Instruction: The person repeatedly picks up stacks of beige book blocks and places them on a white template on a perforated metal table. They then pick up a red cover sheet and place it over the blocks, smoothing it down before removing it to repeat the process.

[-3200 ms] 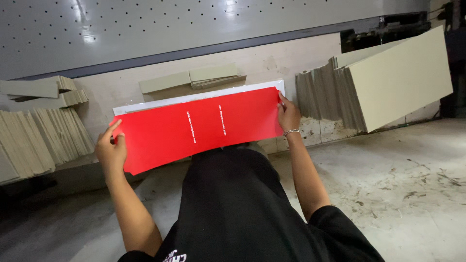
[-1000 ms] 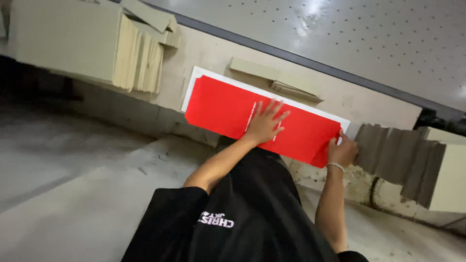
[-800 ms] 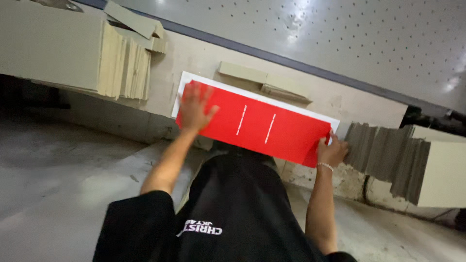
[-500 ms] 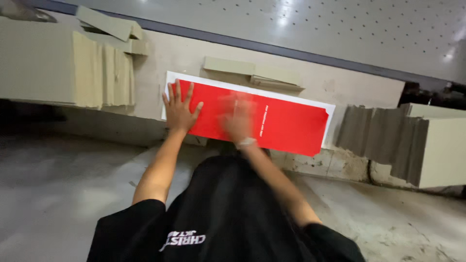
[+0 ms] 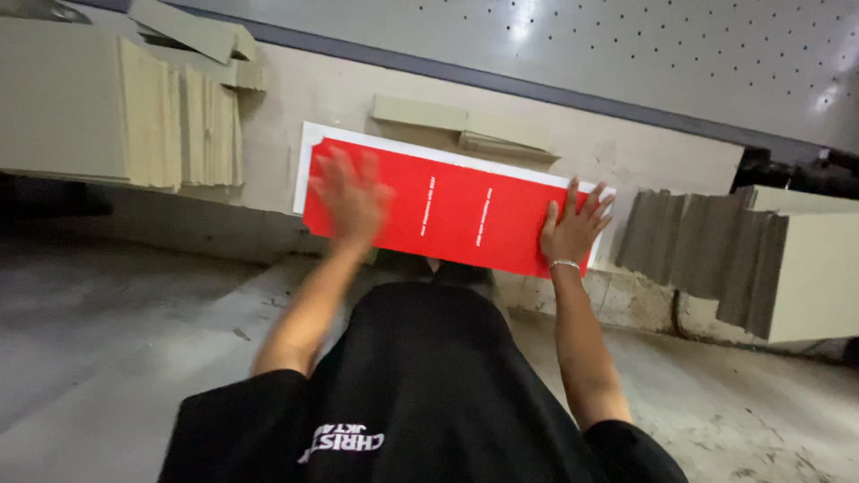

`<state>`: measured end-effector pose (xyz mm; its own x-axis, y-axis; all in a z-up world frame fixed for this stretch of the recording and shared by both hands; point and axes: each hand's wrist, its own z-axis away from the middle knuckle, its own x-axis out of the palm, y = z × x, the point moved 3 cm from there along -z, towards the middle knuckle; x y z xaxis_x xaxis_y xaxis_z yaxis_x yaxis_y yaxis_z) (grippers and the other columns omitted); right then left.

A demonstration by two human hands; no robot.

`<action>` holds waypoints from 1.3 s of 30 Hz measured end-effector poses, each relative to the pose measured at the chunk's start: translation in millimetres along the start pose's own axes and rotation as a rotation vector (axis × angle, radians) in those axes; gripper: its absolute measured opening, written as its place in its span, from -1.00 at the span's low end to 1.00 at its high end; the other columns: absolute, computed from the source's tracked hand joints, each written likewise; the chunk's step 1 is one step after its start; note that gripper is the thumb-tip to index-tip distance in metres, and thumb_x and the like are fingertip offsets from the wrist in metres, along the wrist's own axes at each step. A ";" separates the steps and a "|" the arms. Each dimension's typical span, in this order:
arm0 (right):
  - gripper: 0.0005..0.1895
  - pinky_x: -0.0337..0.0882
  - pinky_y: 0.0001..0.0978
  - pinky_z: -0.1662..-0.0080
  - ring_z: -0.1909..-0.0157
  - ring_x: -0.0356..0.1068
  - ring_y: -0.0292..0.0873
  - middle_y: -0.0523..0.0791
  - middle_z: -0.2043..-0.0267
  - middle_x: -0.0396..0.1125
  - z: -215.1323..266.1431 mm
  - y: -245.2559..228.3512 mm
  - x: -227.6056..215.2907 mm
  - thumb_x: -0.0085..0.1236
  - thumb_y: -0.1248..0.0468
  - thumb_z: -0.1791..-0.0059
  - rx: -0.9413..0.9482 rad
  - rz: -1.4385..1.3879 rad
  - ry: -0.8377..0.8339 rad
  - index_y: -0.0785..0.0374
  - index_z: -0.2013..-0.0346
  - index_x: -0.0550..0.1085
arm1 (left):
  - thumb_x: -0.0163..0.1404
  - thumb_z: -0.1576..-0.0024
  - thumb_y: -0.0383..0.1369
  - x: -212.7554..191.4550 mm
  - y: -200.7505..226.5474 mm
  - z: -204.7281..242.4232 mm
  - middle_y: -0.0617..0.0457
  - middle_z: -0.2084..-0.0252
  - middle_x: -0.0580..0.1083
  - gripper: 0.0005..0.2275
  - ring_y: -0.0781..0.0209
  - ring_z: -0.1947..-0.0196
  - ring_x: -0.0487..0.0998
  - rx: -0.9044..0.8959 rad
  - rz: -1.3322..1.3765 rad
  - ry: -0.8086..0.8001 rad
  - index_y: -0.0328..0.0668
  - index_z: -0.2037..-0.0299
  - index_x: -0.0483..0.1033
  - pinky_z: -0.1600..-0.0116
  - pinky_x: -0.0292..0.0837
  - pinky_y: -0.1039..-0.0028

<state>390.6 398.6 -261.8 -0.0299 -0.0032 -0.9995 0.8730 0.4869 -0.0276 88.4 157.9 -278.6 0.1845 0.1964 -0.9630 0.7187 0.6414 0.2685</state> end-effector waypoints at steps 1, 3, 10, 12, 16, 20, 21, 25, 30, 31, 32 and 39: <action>-0.33 -0.14 0.40 -0.37 -0.54 -0.39 0.38 0.12 -0.59 -0.31 1.7 1.7 -0.8 -0.25 -0.14 -0.15 0.017 -0.006 -0.042 -0.11 -0.55 0.04 | -0.06 -0.29 -0.11 6.1 48.7 12.2 -0.34 -0.50 0.03 -0.45 -0.50 -0.48 -0.02 0.099 0.177 -0.007 0.16 -0.50 0.14 -0.36 -0.22 -0.49; -0.31 -0.16 0.39 -0.39 -0.54 -0.40 0.37 0.13 -0.59 -0.32 5.2 5.3 -4.8 -0.28 -0.16 -0.14 0.029 -0.013 -0.089 -0.12 -0.56 0.01 | -0.01 -0.25 -0.17 11.4 122.0 34.8 -0.30 -0.47 0.16 -0.47 -0.41 -0.47 0.09 0.192 0.352 -0.018 0.11 -0.45 0.22 -0.40 -0.11 -0.42; -0.35 -0.11 0.43 -0.36 -0.52 -0.38 0.41 0.11 -0.58 -0.29 10.4 5.5 -3.5 -0.20 -0.11 -0.17 0.021 -0.047 -0.043 -0.10 -0.55 0.07 | -0.01 -0.21 0.00 -37.8 31.2 -5.5 -0.03 -0.50 0.12 -0.47 -0.29 -0.49 0.00 0.018 0.315 -0.049 0.38 -0.43 0.24 -0.32 -0.19 -0.47; -0.37 -0.14 0.42 -0.37 -0.53 -0.40 0.38 0.07 -0.59 -0.31 2.2 0.8 -5.2 -0.20 -0.10 -0.17 0.029 -0.047 -0.015 -0.14 -0.55 0.08 | 0.12 -0.18 -0.02 -41.6 -1.8 -15.5 -0.25 -0.49 0.08 -0.43 -0.50 -0.46 -0.03 0.052 -0.038 0.174 0.31 -0.42 0.29 -0.19 0.01 -0.55; -0.41 -0.14 0.39 -0.38 -0.51 -0.26 0.36 0.11 -0.53 -0.14 16.8 -82.9 6.8 -0.13 -0.07 -0.17 -0.043 -0.108 0.088 0.00 -0.47 0.16 | -0.16 -0.33 0.00 -30.5 -16.8 -10.0 -0.23 -0.58 -0.17 -0.47 -0.47 -0.52 -0.26 -0.070 0.022 -0.021 0.43 -0.52 0.06 -0.33 -0.30 -0.55; -0.26 -0.25 0.38 -0.42 -0.61 -0.27 0.11 -0.14 -0.62 -0.20 51.3 -257.5 -7.1 -0.03 -0.20 -0.05 -0.456 -0.201 0.086 -0.26 -0.51 0.05 | -0.18 -0.34 -0.02 -41.5 -14.8 -11.0 -0.22 -0.58 -0.17 -0.48 -0.45 -0.53 -0.25 -0.068 0.038 -0.019 0.45 -0.53 0.04 -0.34 -0.23 -0.54; -0.26 -0.25 0.38 -0.42 -0.61 -0.27 0.11 -0.14 -0.62 -0.20 47.2 -241.7 -4.5 -0.03 -0.20 -0.05 -0.450 -0.202 0.094 -0.26 -0.51 0.05 | -0.18 -0.34 -0.02 -36.4 -17.2 -9.2 -0.22 -0.58 -0.17 -0.48 -0.45 -0.53 -0.25 -0.060 0.037 -0.014 0.45 -0.53 0.04 -0.34 -0.23 -0.54; -0.47 -0.09 0.09 -0.40 -0.35 0.13 0.07 -0.12 -0.13 0.15 18.4 -110.6 -1.6 0.18 -0.21 0.04 -0.244 -0.356 0.139 0.00 0.00 0.25 | -0.21 -0.34 0.02 -24.5 -25.4 -7.8 -0.21 -0.58 -0.16 -0.48 -0.43 -0.53 -0.24 -0.057 0.010 -0.017 0.42 -0.53 0.05 -0.34 -0.28 -0.51; -0.20 -0.09 0.46 -0.36 -0.53 -0.37 0.39 0.15 -0.58 -0.34 18.0 18.3 -11.8 -0.03 -0.17 -0.13 0.001 -0.085 0.027 0.02 -0.58 0.00 | -0.24 -0.36 0.03 -21.1 -24.9 -0.8 -0.19 -0.59 -0.19 -0.49 -0.45 -0.53 -0.27 -0.062 -0.003 0.007 0.47 -0.53 0.02 -0.34 -0.33 -0.52; -0.16 -0.12 0.41 -0.39 -0.54 -0.47 0.36 0.11 -0.59 -0.50 20.7 19.8 -10.5 -0.02 -0.13 -0.16 0.034 -0.153 0.004 -0.01 -0.60 -0.13 | -0.23 -0.35 0.06 -21.9 -23.8 -0.7 -0.24 -0.58 -0.18 -0.48 -0.50 -0.51 -0.30 -0.062 0.011 0.030 0.46 -0.53 0.03 -0.30 -0.43 -0.55; -0.11 -0.15 0.35 -0.42 -0.56 -0.56 0.32 0.06 -0.59 -0.65 23.1 21.0 -9.3 0.00 -0.09 -0.18 0.067 -0.220 -0.019 -0.03 -0.62 -0.26 | -0.22 -0.33 0.09 -22.8 -22.8 -0.9 -0.29 -0.57 -0.18 -0.46 -0.55 -0.50 -0.32 -0.062 0.025 0.053 0.45 -0.53 0.03 -0.27 -0.52 -0.58; 0.07 -0.24 0.31 -0.44 -0.60 -0.31 0.18 0.00 -0.59 -0.17 99.0 -92.3 -0.8 0.28 -0.29 0.26 -0.673 -0.211 -0.090 -0.30 -0.49 0.09 | 0.03 0.11 0.33 -2.9 47.0 64.2 0.13 -0.61 -0.11 -0.13 -0.12 -0.59 -0.23 0.827 0.128 -0.094 0.56 -0.48 0.04 -0.41 -0.27 -0.42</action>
<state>358.2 267.1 -259.6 -0.0992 -0.2148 -0.9716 0.3617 0.9018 -0.2363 164.7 139.9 -264.6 0.3268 0.1442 -0.9340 0.9413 -0.1385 0.3079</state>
